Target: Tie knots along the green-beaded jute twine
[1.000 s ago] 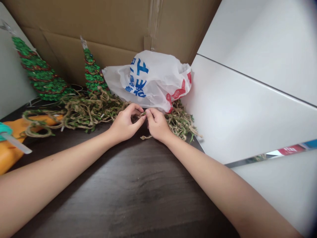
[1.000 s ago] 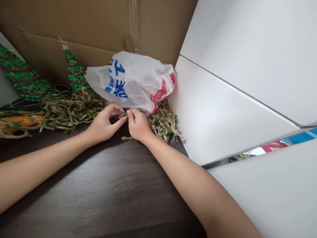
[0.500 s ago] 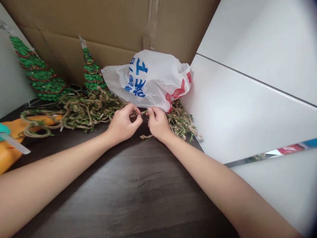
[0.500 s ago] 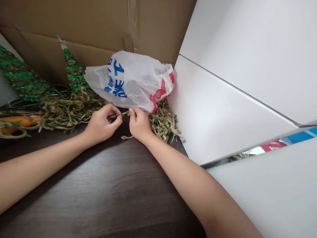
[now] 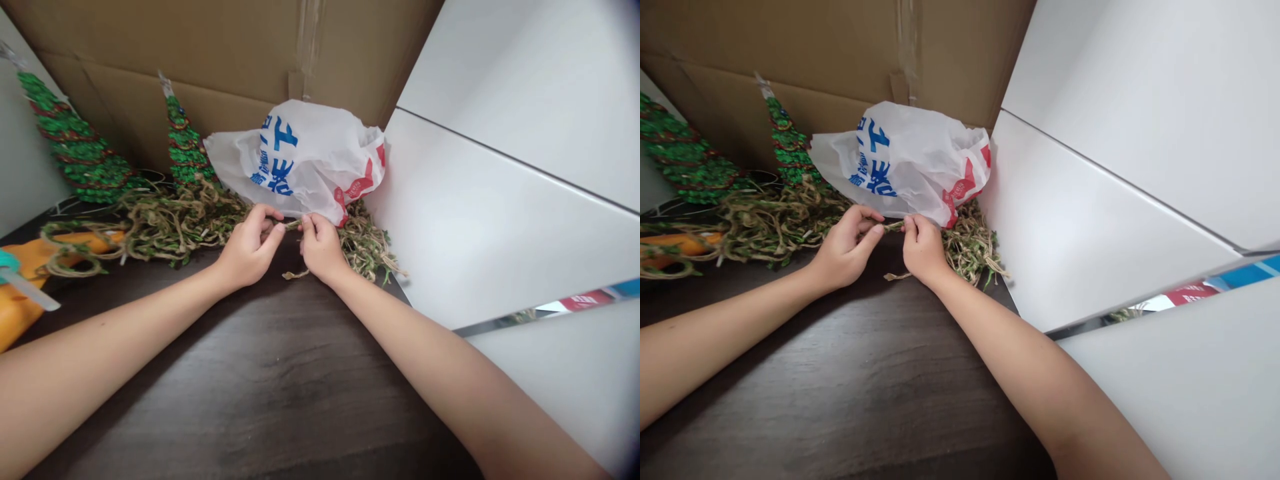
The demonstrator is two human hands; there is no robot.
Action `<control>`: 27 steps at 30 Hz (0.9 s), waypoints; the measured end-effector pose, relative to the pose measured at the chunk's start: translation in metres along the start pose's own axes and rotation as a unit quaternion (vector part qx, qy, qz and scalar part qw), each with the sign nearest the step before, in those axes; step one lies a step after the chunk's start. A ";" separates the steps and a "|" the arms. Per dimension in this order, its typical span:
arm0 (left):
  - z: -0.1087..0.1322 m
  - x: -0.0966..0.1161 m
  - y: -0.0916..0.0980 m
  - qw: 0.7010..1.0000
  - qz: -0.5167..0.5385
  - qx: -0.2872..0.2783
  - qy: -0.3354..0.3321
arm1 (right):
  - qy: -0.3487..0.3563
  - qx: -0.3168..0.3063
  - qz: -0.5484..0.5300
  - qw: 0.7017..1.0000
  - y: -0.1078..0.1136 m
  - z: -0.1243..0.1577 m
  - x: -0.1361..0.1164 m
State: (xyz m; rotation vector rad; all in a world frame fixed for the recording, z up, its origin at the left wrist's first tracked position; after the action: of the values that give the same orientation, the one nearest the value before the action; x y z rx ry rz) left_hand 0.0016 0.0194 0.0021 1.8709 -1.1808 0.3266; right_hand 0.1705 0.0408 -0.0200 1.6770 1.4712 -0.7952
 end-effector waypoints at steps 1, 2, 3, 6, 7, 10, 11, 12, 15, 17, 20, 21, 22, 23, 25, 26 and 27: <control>0.000 -0.002 0.000 1.000 0.002 0.007 -0.007 | -0.006 0.003 0.003 1.000 0.000 0.000 0.000; 0.000 -0.004 0.000 1.000 0.001 0.013 -0.013 | -0.012 0.006 0.007 1.000 0.001 0.000 0.000; 0.001 -0.006 0.000 1.000 0.000 0.016 -0.019 | -0.017 0.008 0.013 1.000 0.001 0.000 0.000; 0.001 -0.009 -0.002 1.000 0.000 0.007 -0.025 | -0.028 0.017 0.031 0.999 0.002 0.001 -0.001; 0.001 -0.009 -0.003 1.000 0.001 0.004 -0.026 | -0.030 0.022 0.033 0.999 0.002 0.000 -0.001; 0.001 -0.007 -0.003 0.999 0.004 -0.002 -0.034 | -0.035 0.037 0.032 0.998 0.003 0.000 -0.001; 0.001 -0.006 -0.003 0.999 0.006 -0.002 -0.037 | -0.036 0.042 0.029 0.998 0.003 0.000 -0.001; 0.002 -0.005 -0.003 0.999 0.008 -0.002 -0.038 | -0.037 0.045 0.027 0.998 0.003 0.000 -0.001; 0.002 -0.006 -0.003 0.999 0.013 0.002 -0.039 | -0.037 0.058 0.025 0.997 0.003 0.001 0.000; 0.002 -0.007 -0.004 0.999 0.011 0.006 -0.040 | -0.035 0.065 0.025 0.997 0.002 0.001 0.001; 0.002 -0.006 -0.003 0.999 0.005 0.015 -0.042 | -0.022 0.069 0.026 0.997 0.002 0.001 0.002; 0.002 -0.005 -0.003 0.999 -0.001 0.015 -0.040 | -0.015 0.070 0.024 0.997 0.002 0.001 0.002; 0.001 -0.004 -0.002 0.999 -0.008 0.014 -0.037 | -0.007 0.069 0.021 0.997 0.002 0.001 0.001; 0.001 -0.002 -0.002 0.999 -0.017 0.012 -0.034 | 0.001 0.068 0.017 0.998 0.002 0.001 0.001; 0.001 0.001 0.000 0.999 -0.032 0.008 -0.027 | 0.009 0.059 0.009 0.998 0.002 0.002 0.000; 0.001 0.002 0.000 0.999 -0.035 0.007 -0.028 | 0.008 0.055 0.004 0.998 0.002 0.003 0.000; 0.001 0.002 0.000 0.999 -0.036 0.005 -0.031 | 0.004 0.054 -0.004 0.999 0.001 0.005 -0.001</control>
State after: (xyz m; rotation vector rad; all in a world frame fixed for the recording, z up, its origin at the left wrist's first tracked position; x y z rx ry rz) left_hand 0.0022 0.0174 0.0032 1.9390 -1.1521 0.2356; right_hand 0.1715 0.0364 -0.0217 1.7563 1.4648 -0.8867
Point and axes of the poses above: each hand's wrist, its own z-axis away from the middle knuckle, its own y-axis out of the back of the hand, x = y × z, the point moved 3 cm from there along -z, towards the middle knuckle, and after that the axes turned 9 degrees about -z, right-handed, at the moved point
